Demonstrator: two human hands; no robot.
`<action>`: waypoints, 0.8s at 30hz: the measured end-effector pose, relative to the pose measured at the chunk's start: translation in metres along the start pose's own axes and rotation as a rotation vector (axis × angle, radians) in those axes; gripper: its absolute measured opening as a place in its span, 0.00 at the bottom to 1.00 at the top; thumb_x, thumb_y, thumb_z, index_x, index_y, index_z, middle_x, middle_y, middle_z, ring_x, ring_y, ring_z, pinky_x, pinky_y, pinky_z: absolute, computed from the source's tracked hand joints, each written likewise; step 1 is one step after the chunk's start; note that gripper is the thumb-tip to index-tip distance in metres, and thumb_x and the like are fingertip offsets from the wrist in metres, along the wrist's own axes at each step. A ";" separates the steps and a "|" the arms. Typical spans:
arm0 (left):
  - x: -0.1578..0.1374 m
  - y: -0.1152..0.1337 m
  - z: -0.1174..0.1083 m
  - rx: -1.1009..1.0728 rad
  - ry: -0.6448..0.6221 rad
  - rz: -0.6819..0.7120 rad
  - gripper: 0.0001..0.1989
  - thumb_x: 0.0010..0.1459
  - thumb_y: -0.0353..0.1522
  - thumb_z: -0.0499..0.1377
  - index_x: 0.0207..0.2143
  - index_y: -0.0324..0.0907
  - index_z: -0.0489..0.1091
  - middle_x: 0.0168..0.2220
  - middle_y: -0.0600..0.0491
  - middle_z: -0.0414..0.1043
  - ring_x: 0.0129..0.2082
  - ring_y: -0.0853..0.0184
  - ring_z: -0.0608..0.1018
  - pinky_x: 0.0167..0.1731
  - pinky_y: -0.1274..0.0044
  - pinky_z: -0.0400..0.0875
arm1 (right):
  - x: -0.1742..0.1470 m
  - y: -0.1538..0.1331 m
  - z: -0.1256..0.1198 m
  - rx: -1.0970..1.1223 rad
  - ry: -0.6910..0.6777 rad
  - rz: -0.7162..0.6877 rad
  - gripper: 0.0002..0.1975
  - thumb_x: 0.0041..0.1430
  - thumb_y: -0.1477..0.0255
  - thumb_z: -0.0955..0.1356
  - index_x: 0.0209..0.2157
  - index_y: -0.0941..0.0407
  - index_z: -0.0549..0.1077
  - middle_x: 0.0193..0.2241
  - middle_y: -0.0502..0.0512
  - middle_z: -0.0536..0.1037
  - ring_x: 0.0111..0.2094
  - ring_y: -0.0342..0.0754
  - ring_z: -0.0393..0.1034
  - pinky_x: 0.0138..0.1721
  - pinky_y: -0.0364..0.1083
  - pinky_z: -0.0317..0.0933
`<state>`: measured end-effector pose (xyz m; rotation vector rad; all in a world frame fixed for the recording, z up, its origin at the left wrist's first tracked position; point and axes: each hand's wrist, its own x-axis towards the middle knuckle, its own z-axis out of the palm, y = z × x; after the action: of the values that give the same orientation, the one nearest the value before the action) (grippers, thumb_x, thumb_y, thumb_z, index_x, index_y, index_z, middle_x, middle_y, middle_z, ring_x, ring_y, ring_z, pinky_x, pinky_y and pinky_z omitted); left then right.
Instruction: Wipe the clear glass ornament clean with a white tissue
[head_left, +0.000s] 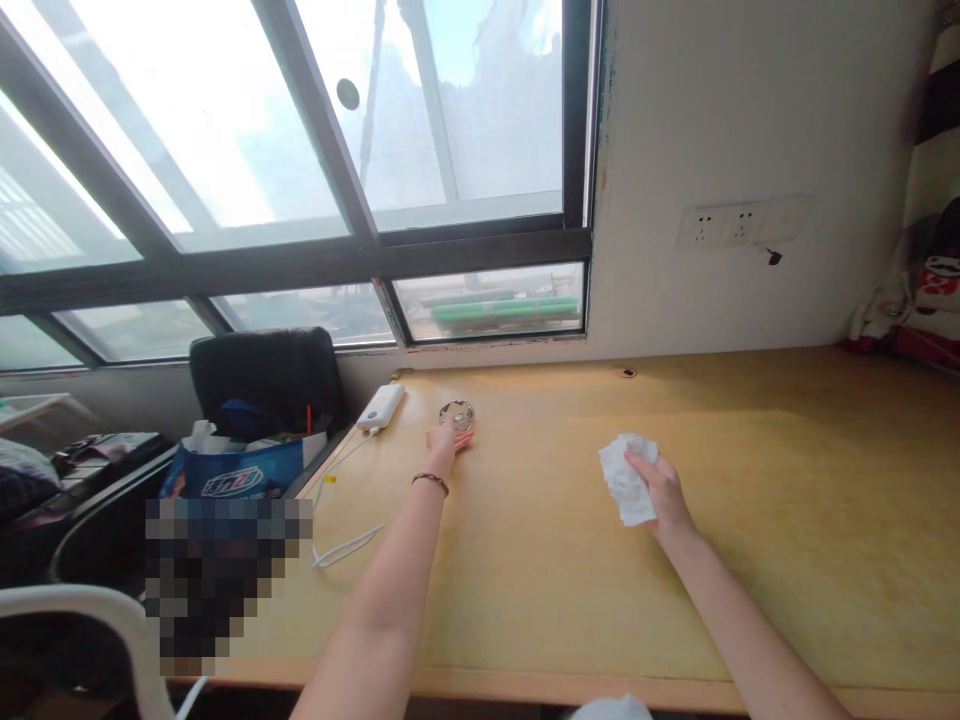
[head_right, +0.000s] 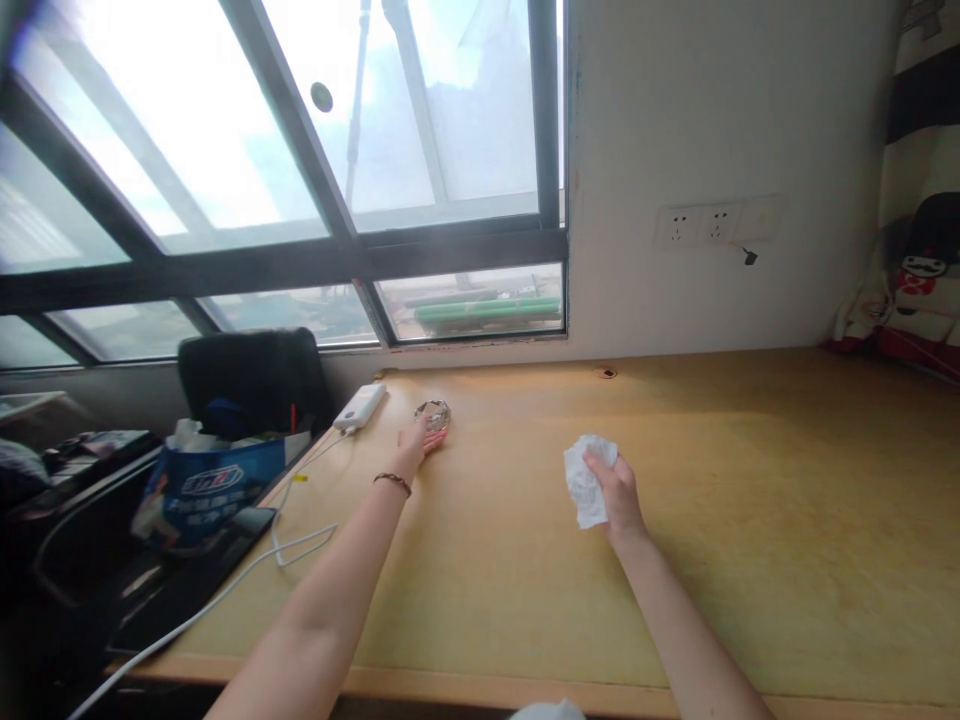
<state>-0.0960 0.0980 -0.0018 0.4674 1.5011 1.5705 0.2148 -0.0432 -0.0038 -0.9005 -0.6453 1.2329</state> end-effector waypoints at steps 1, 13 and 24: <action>0.001 0.002 -0.001 0.031 -0.005 -0.043 0.09 0.52 0.32 0.55 0.33 0.32 0.63 0.23 0.51 0.67 0.22 0.69 0.72 0.22 0.77 0.67 | 0.000 0.000 0.000 -0.006 -0.003 0.002 0.13 0.42 0.70 0.70 0.32 0.58 0.68 0.21 0.48 0.71 0.21 0.43 0.65 0.20 0.41 0.59; -0.076 -0.012 0.017 -0.031 -0.390 -0.214 0.04 0.48 0.27 0.54 0.29 0.35 0.61 0.22 0.46 0.70 0.24 0.67 0.76 0.24 0.81 0.70 | 0.007 0.011 -0.006 -0.460 0.248 -0.228 0.18 0.42 0.60 0.68 0.30 0.62 0.73 0.28 0.59 0.76 0.31 0.54 0.70 0.30 0.46 0.62; -0.177 -0.092 0.052 -0.028 -0.824 -0.141 0.17 0.40 0.33 0.64 0.29 0.37 0.60 0.24 0.46 0.72 0.25 0.64 0.76 0.28 0.76 0.71 | -0.009 0.009 0.020 0.133 -0.428 0.197 0.29 0.51 0.51 0.57 0.45 0.57 0.67 0.43 0.58 0.72 0.45 0.53 0.64 0.45 0.52 0.57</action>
<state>0.0699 -0.0217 -0.0248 0.8443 0.8482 1.0742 0.1916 -0.0464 -0.0008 -0.6014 -0.8140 1.6480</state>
